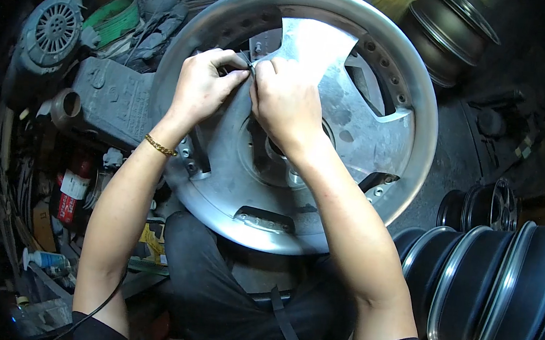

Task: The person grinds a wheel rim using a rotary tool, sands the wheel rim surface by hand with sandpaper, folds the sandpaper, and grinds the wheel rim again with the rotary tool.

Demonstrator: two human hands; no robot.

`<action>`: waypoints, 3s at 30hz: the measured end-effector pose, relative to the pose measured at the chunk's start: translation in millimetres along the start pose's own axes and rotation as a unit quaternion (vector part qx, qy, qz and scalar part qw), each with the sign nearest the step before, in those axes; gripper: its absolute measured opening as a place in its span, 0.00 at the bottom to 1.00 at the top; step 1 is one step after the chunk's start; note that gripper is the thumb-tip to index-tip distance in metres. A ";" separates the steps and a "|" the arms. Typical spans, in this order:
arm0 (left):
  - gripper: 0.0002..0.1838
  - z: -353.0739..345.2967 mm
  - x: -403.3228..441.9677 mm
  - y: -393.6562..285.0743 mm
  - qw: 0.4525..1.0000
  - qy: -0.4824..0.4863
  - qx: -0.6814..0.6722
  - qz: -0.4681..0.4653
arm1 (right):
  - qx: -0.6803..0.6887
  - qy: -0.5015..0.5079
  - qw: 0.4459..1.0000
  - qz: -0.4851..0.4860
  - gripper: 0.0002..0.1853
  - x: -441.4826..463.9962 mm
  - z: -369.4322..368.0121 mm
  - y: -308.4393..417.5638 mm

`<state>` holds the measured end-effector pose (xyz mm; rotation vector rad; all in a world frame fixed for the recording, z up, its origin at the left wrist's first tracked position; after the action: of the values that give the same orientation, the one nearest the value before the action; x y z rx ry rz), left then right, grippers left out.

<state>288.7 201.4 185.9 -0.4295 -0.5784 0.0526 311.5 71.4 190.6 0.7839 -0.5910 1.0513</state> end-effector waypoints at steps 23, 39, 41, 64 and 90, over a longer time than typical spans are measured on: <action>0.09 0.0 -1.7 3.3 0.999 -0.034 0.007 0.000 | 0.002 0.041 0.999 -0.035 0.08 16.0 -16.5 -2.2; 0.07 -2.7 -2.1 5.0 0.999 -0.031 -0.003 0.028 | -0.002 0.016 0.999 -0.047 0.06 2.9 -6.5 -6.4; 0.07 -3.2 -1.6 5.4 0.999 -0.032 0.000 0.027 | -0.014 0.014 0.999 -0.031 0.06 3.5 -5.6 -4.1; 0.07 -4.6 -2.7 5.4 0.999 -0.046 0.000 0.020 | -0.004 0.062 0.995 -0.083 0.07 13.8 -15.6 -6.1; 0.06 41.9 -213.1 -52.6 0.965 0.118 -0.162 0.171 | 0.159 0.075 0.982 -0.062 0.09 -150.0 38.5 131.9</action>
<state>83.6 133.8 128.3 -0.8407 -0.2702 0.2358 129.5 -2.2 137.4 0.9962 -0.2432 1.0921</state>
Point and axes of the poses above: each hand's wrist, its own x-axis towards the middle knuckle, its own z-axis out of the back of the hand, y = z × x, the point moved 8 cm from there along x, towards the middle knuckle, and after that the axes turned 10 degrees about x, right-handed, at the moved point
